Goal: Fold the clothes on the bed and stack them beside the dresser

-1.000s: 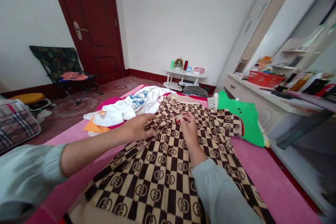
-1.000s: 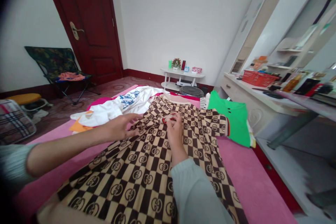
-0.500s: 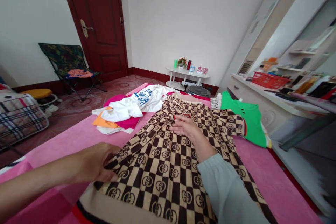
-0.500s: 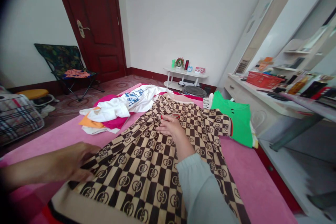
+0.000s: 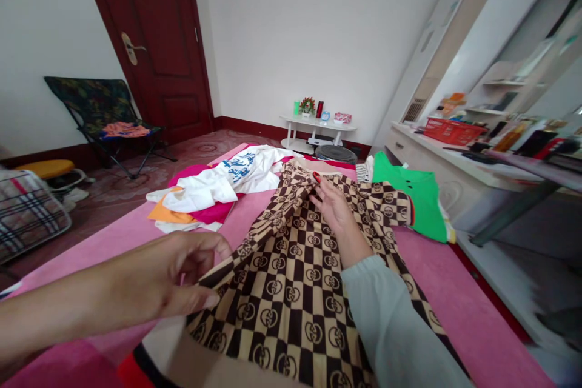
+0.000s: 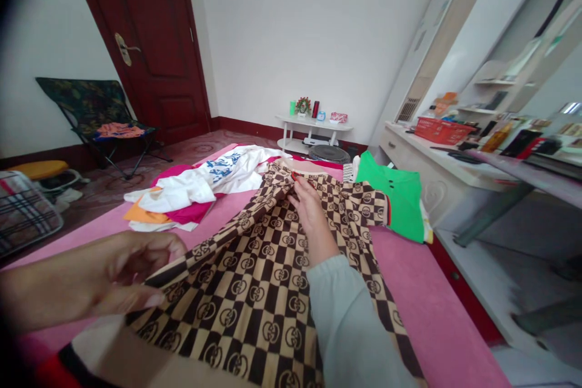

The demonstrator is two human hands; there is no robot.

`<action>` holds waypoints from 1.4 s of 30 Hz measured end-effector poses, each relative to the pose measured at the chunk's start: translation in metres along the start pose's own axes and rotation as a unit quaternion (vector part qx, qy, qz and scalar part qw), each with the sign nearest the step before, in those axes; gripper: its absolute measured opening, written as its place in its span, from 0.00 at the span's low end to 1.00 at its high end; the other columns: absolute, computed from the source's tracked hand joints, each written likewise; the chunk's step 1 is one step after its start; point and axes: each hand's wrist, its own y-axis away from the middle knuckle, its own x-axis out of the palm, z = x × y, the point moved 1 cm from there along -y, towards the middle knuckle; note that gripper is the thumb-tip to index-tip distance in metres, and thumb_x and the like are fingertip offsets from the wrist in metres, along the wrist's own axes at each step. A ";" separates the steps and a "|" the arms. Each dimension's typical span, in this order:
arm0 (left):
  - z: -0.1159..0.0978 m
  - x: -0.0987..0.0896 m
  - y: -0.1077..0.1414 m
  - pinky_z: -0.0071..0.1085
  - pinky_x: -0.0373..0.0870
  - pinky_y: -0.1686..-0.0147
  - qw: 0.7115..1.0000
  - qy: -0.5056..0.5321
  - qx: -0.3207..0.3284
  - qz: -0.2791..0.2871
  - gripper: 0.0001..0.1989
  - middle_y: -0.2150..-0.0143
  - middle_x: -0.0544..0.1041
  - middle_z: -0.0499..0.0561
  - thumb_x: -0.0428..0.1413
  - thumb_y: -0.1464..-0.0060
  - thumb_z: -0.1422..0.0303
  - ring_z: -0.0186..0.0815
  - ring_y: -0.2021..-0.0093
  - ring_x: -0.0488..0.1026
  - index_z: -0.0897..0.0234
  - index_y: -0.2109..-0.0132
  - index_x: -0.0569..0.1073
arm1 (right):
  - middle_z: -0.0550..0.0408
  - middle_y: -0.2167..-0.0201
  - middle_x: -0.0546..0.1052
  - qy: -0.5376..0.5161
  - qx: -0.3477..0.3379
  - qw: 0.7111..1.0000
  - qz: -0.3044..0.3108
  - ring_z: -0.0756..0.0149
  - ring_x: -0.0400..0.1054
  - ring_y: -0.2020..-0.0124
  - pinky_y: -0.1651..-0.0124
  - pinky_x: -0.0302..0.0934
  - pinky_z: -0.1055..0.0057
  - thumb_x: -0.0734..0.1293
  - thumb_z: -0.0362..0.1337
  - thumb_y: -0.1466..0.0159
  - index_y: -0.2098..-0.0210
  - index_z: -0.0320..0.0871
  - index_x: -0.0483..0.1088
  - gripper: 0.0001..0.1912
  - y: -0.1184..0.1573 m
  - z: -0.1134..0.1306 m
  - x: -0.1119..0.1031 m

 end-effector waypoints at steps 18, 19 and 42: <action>-0.046 0.049 -0.170 0.37 0.69 0.52 0.964 -0.059 0.218 -0.142 0.14 0.54 0.77 0.55 0.52 0.45 0.67 0.40 0.54 0.73 0.63 0.53 0.74 | 0.51 0.51 0.75 0.063 0.019 0.995 -0.076 0.59 0.69 0.50 0.50 0.65 0.60 0.71 0.44 0.48 0.53 0.45 0.70 0.24 -0.001 -0.024 -0.030; -0.034 0.046 -0.182 0.39 0.65 0.47 0.949 -0.086 0.221 -0.207 0.16 0.48 0.74 0.56 0.52 0.45 0.66 0.42 0.48 0.70 0.62 0.49 0.72 | 0.50 0.48 0.73 0.081 -0.008 0.992 -0.093 0.59 0.68 0.48 0.48 0.64 0.60 0.70 0.44 0.48 0.50 0.44 0.69 0.27 -0.002 -0.025 -0.031; 0.029 0.038 -0.225 0.30 0.68 0.61 0.917 0.093 0.108 -0.373 0.12 0.60 0.79 0.51 0.49 0.46 0.75 0.37 0.60 0.74 0.62 0.59 0.76 | 0.48 0.61 0.77 0.623 -0.173 0.762 -0.040 0.59 0.72 0.59 0.52 0.62 0.66 0.61 0.29 0.45 0.50 0.38 0.69 0.22 -0.118 -0.015 0.046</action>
